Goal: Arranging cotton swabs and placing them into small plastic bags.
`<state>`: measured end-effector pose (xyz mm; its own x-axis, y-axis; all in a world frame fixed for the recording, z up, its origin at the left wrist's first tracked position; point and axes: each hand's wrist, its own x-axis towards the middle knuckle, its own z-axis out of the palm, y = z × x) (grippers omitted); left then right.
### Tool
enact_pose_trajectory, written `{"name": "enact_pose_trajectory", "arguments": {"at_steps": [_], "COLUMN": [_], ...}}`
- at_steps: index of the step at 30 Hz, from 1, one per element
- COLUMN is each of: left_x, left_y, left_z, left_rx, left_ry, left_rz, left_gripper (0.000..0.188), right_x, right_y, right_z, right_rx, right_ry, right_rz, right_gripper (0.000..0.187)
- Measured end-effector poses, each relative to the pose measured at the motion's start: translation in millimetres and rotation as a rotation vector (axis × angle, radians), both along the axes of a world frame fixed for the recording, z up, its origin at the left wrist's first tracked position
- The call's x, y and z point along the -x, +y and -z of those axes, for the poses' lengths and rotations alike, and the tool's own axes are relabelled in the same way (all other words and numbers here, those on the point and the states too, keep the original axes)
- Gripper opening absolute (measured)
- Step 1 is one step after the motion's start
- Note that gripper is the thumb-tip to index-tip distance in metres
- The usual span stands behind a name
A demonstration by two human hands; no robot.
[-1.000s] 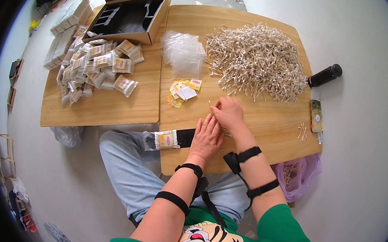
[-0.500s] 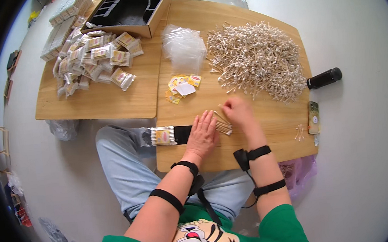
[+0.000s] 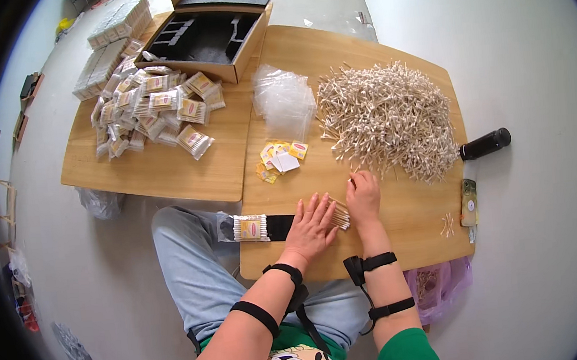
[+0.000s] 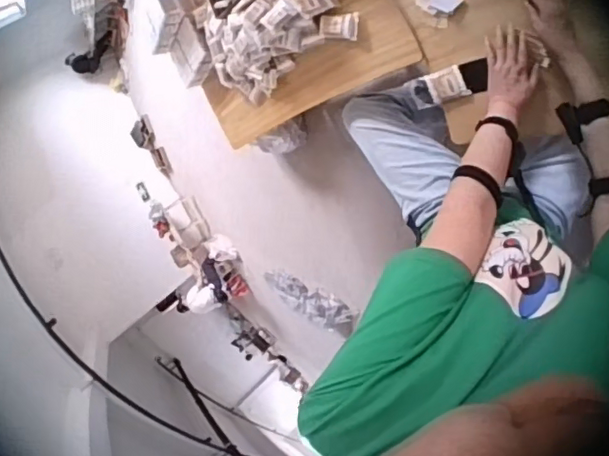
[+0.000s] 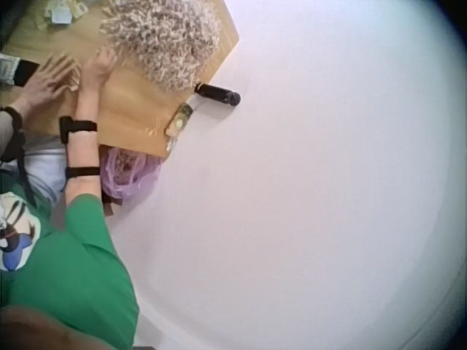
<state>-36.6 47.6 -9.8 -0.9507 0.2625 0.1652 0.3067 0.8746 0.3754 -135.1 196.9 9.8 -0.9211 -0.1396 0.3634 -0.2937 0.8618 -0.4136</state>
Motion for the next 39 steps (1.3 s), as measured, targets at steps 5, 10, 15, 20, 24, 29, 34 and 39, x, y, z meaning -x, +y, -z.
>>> {"name": "enact_pose_trajectory", "arguments": {"at_steps": [5,10,15,20,24,29,34,39], "left_x": [2,4,0,0,2,1,-2,1], "left_y": [-5,-2,-5,-5,-2,-1,-1,-4], "left_z": [1,3,1,-1,-1,1,1,-1], "left_rx": [-0.030,-0.109,-0.121,-0.062,-0.015,0.002,-0.014,-0.027], "left_ry": [0.000,0.007,-0.017,-0.011,-0.030,-0.020,-0.011,0.019], "left_rz": [-0.014,-0.015,-0.008,-0.019,-0.014,-0.003,0.007,0.031], "left_gripper": [0.062,0.062,0.064,0.064,0.063,0.061,0.059,0.059], "right_x": [-28,-31,-29,-28,12,37,13,-14], "right_y": [14,17,12,3,-8,-29,-11,9], "right_z": [-1,-6,7,-8,-12,1,5,2], "right_rx": [0.114,0.214,0.139,0.230,0.176,0.021,0.029,0.114], "right_ry": [-0.103,-0.099,-0.117,-0.470,-0.247,0.005,-0.040,-0.141], "right_rz": [-0.025,0.238,0.086,0.050,0.063,-0.025,-0.007,0.003], "right_gripper": [0.014,0.012,0.006,0.013,0.025,0.023,0.015,0.015]}}
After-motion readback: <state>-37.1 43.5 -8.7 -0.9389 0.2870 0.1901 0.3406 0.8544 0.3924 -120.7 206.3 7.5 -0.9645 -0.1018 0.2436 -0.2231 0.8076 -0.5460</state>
